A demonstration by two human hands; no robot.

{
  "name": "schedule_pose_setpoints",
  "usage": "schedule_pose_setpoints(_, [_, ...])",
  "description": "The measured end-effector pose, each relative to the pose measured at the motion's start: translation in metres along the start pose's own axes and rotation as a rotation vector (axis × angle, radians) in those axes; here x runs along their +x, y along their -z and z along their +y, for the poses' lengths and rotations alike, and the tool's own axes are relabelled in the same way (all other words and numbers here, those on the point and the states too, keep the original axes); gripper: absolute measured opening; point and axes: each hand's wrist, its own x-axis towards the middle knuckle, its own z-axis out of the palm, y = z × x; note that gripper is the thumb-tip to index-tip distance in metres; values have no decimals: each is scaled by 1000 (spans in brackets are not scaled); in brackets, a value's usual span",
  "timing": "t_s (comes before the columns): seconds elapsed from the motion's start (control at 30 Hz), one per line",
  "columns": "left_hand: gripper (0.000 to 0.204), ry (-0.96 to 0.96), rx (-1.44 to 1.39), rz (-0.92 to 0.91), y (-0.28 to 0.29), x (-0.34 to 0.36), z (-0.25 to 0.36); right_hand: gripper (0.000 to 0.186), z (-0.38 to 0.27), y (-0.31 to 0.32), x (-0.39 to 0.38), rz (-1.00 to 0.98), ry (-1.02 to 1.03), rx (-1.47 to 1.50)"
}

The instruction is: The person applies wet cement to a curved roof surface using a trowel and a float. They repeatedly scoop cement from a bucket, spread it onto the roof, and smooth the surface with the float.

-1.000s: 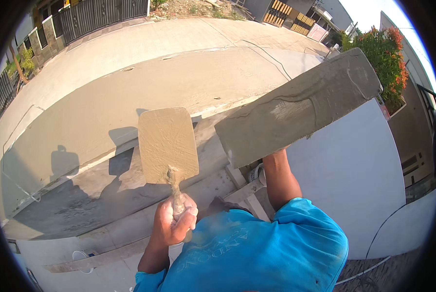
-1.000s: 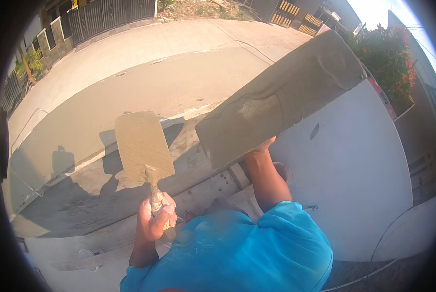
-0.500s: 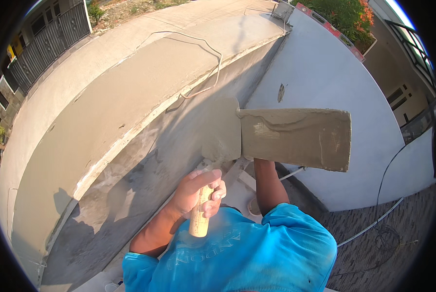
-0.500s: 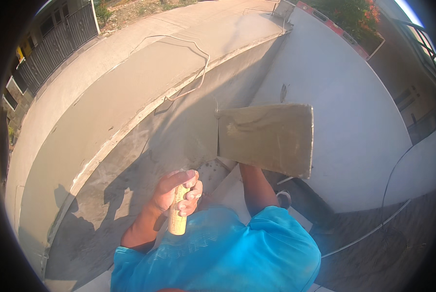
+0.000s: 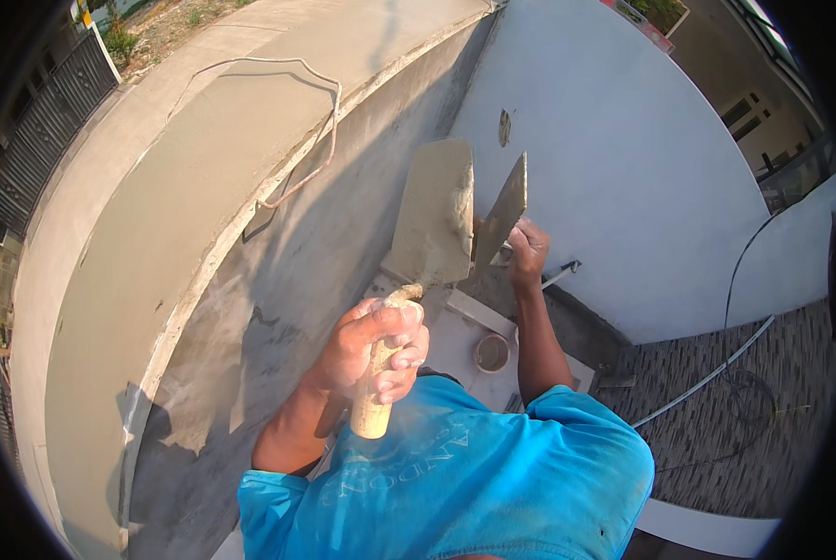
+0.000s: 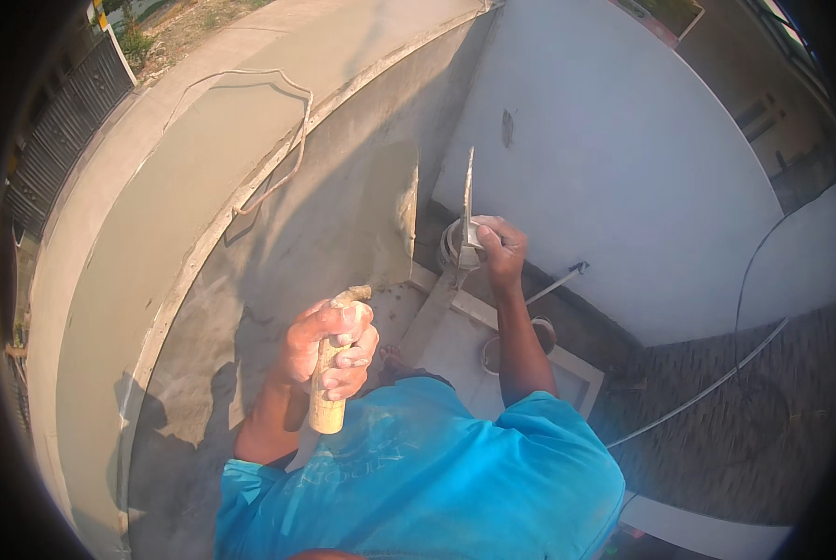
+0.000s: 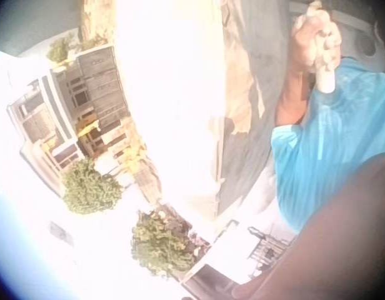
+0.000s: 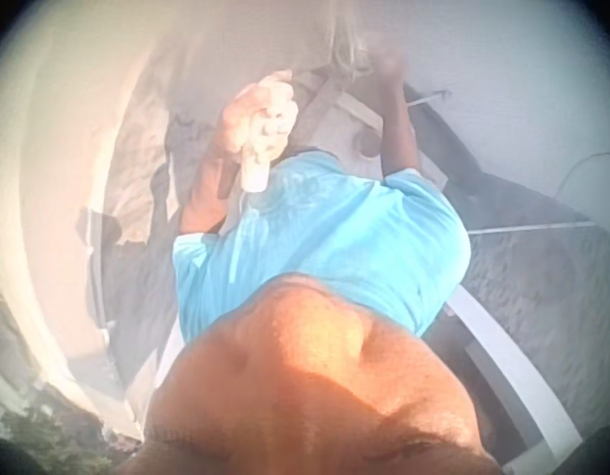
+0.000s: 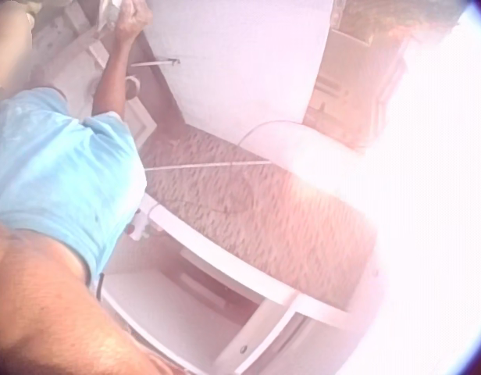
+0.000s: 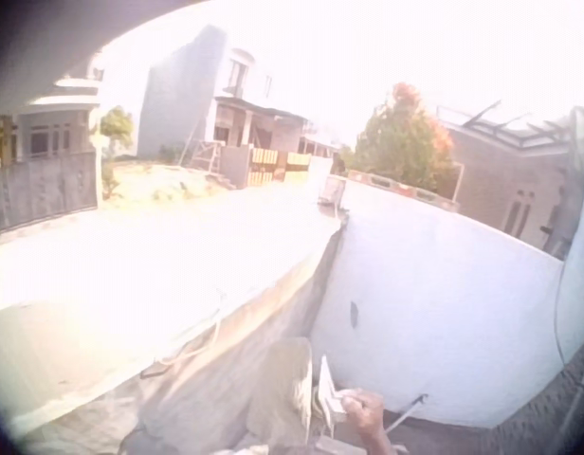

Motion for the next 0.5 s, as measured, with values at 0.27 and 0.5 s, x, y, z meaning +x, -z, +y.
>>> schedule_pose_setpoints(0.27, [29, 108, -57, 159, 28, 55, -36, 39, -3, -20, 24, 89, 193, 890])
schedule_pose_setpoints(0.5, [30, 218, -171, -9, 9, 65, -31, 21, 20, -26, 8, 157, 27, 362])
